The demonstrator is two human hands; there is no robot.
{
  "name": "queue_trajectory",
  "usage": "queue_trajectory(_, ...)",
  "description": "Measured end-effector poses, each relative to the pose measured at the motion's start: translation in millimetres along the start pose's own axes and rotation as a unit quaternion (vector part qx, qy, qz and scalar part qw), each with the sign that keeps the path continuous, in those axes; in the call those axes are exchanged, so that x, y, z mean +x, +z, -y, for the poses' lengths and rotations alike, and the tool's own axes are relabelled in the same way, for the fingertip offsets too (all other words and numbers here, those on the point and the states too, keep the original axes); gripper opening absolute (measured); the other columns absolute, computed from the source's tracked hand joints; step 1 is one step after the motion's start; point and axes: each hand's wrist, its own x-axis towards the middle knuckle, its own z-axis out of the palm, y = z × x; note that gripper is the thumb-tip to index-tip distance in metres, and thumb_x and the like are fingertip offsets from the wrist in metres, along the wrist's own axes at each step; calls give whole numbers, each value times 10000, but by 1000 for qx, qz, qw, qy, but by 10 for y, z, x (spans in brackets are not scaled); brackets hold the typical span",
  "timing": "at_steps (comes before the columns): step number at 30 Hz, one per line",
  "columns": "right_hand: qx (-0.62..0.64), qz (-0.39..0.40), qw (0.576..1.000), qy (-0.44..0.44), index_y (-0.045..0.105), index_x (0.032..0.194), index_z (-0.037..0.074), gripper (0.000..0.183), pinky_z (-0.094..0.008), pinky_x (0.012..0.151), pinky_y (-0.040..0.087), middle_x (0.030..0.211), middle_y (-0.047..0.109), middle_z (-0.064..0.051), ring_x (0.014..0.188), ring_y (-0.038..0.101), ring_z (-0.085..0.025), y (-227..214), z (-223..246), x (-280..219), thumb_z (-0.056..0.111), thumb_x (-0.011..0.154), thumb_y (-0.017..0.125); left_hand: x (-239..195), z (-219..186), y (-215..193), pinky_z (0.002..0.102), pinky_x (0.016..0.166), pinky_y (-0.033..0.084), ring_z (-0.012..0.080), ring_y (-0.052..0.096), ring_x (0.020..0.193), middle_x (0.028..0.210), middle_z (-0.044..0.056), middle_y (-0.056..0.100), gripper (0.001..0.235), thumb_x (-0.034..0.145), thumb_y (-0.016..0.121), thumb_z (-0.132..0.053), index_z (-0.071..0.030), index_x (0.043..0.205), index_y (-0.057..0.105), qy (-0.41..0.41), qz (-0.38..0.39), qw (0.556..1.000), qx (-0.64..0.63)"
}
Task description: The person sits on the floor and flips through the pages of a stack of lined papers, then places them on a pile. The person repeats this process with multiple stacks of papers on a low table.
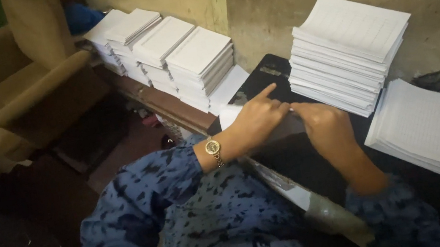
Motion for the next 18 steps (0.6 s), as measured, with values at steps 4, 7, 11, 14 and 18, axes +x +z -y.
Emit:
queue_trajectory(4, 46, 10, 999, 3, 775, 998, 143, 117, -257, 667, 615, 792, 768, -55, 785, 754, -192, 90, -100, -108, 109, 980, 664, -66, 17, -58, 422, 1182, 404, 225, 773, 756, 732, 125, 753, 116, 847, 708, 9, -52, 931, 758, 8, 19, 999, -28)
queue_trajectory(7, -14, -2, 1000, -14, 779, 1001, 177, 109, -219, 671, 603, 806, 770, -37, 798, 755, -169, 62, -141, -52, 121, 972, 689, -81, 126, -153, 428, 1135, 447, 244, 774, 764, 736, 126, 752, 126, 842, 708, 15, -56, 931, 763, -13, 36, 999, -22)
queue_trajectory(11, -2, 18, 1000, 8, 779, 966, 139, 95, -232, 675, 605, 792, 767, -65, 765, 752, -175, 4, -155, -84, 129, 982, 686, -148, 208, -248, 416, 1153, 425, 245, 774, 776, 734, 125, 751, 121, 839, 728, 6, -55, 937, 763, -33, 58, 997, -30)
queue_trajectory(14, 0, 22, 1000, 11, 779, 966, 157, 85, -234, 672, 602, 785, 764, -45, 758, 748, -168, -74, -83, -73, 153, 978, 695, -123, 193, -347, 434, 1180, 395, 247, 776, 808, 771, 140, 760, 134, 851, 720, 23, -50, 951, 771, -30, 56, 998, -22)
queue_trajectory(18, 15, 30, 999, 30, 776, 935, 141, 70, -267, 652, 610, 740, 748, -62, 730, 745, -193, -115, -105, -4, 143, 963, 711, -36, 173, -533, 445, 1174, 395, 255, 778, 835, 786, 153, 769, 101, 854, 737, 19, -31, 934, 772, -40, 62, 997, -24)
